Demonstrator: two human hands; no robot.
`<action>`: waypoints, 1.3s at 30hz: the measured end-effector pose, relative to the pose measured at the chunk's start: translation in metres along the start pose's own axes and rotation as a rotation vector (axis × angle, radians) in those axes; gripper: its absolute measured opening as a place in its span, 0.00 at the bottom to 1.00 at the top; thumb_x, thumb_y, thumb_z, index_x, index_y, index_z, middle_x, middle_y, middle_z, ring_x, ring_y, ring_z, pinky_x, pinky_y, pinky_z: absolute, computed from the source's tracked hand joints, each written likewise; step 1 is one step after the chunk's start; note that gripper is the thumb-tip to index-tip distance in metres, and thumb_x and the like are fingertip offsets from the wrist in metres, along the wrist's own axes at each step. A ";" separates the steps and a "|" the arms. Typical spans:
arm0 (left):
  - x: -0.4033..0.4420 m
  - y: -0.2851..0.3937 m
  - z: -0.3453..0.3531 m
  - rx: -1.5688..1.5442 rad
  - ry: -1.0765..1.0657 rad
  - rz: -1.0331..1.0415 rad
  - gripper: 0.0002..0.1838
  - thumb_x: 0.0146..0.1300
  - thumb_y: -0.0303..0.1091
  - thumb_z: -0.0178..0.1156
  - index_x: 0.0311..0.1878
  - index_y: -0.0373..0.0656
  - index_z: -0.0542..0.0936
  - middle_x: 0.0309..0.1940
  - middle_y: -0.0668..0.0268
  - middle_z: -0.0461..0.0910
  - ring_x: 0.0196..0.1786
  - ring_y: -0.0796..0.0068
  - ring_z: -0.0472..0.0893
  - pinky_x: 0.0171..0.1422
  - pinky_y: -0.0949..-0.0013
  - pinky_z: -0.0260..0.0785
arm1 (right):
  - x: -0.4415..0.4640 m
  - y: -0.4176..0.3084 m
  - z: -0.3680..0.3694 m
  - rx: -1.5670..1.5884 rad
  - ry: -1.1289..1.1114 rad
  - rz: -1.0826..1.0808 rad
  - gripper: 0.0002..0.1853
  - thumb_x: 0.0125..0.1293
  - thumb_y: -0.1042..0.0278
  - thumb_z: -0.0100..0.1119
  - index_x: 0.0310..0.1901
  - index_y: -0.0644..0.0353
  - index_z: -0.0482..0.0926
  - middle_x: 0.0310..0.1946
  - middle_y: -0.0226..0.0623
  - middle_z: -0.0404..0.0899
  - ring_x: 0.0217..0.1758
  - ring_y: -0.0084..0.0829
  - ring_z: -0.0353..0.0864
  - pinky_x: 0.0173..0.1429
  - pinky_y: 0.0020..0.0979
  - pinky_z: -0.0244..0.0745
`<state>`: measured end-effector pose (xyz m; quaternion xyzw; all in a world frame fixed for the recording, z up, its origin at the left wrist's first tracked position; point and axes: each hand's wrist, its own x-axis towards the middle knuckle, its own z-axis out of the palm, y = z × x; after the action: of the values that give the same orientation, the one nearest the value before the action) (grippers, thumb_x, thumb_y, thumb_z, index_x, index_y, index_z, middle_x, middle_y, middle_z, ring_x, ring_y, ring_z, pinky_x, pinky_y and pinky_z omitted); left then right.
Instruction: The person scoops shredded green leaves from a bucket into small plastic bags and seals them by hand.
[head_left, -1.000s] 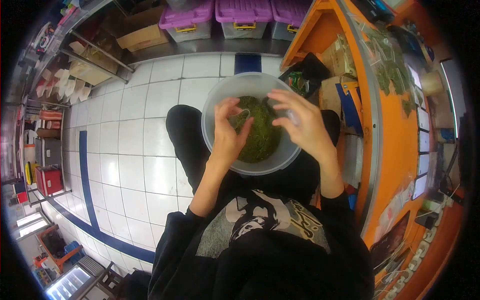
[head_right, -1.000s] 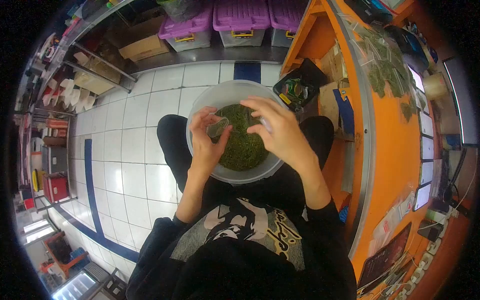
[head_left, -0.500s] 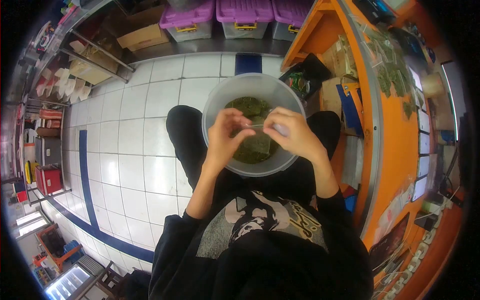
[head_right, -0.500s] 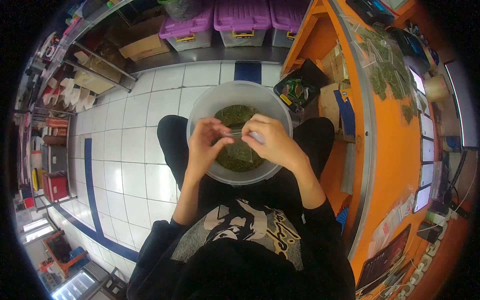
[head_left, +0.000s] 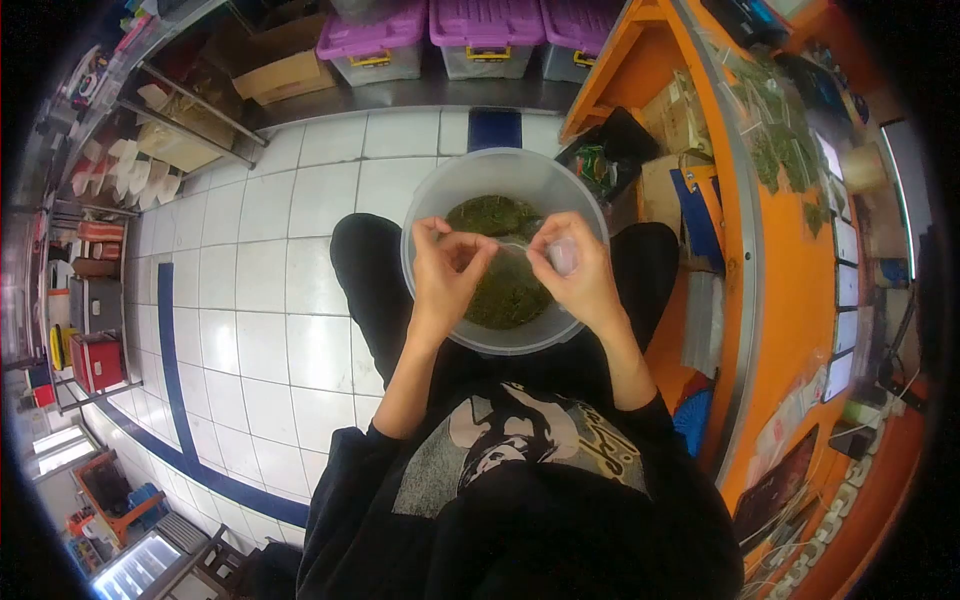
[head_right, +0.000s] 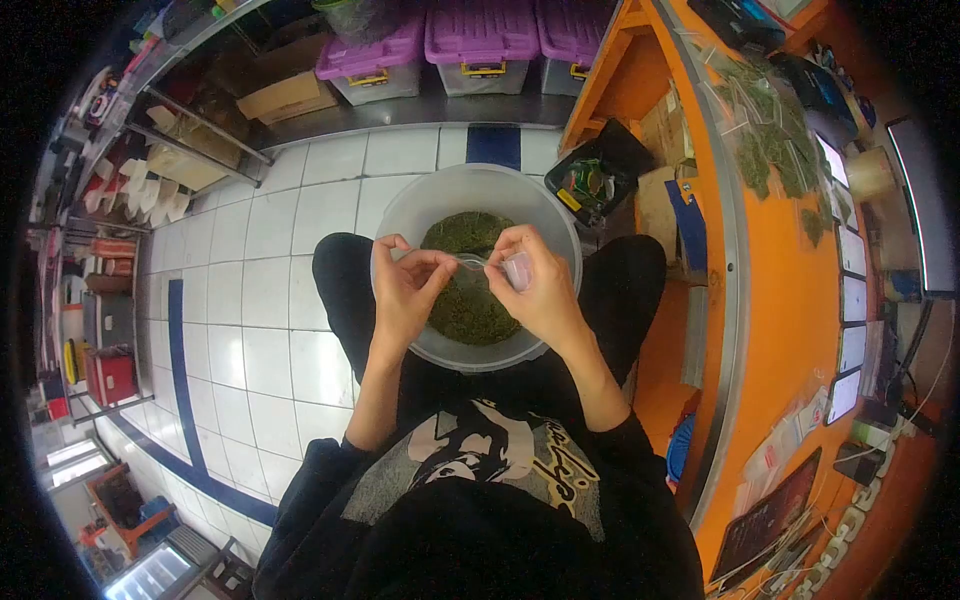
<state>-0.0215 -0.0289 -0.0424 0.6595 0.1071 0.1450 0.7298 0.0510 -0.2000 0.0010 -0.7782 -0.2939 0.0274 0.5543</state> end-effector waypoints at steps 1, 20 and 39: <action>-0.001 0.000 0.001 0.000 -0.001 -0.001 0.24 0.63 0.17 0.60 0.48 0.43 0.53 0.39 0.54 0.79 0.43 0.74 0.81 0.49 0.74 0.74 | -0.001 0.004 0.002 -0.003 0.011 -0.011 0.13 0.57 0.80 0.63 0.41 0.60 0.70 0.30 0.36 0.81 0.36 0.31 0.84 0.42 0.30 0.75; -0.002 0.005 0.009 0.060 -0.125 0.106 0.27 0.62 0.15 0.58 0.50 0.44 0.49 0.39 0.56 0.76 0.42 0.72 0.79 0.50 0.71 0.73 | -0.003 0.006 0.015 -0.008 0.017 -0.039 0.13 0.55 0.80 0.65 0.39 0.60 0.71 0.29 0.37 0.80 0.33 0.38 0.84 0.39 0.32 0.76; -0.002 0.038 0.012 -0.098 -0.119 0.143 0.28 0.56 0.14 0.65 0.48 0.44 0.56 0.28 0.59 0.81 0.37 0.72 0.79 0.46 0.73 0.71 | -0.003 -0.029 -0.025 0.160 -0.208 0.020 0.12 0.52 0.91 0.56 0.32 0.64 0.68 0.26 0.42 0.74 0.33 0.36 0.81 0.37 0.32 0.73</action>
<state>-0.0215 -0.0377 -0.0036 0.6364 0.0091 0.1625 0.7540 0.0451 -0.2160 0.0354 -0.7274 -0.3390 0.1367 0.5808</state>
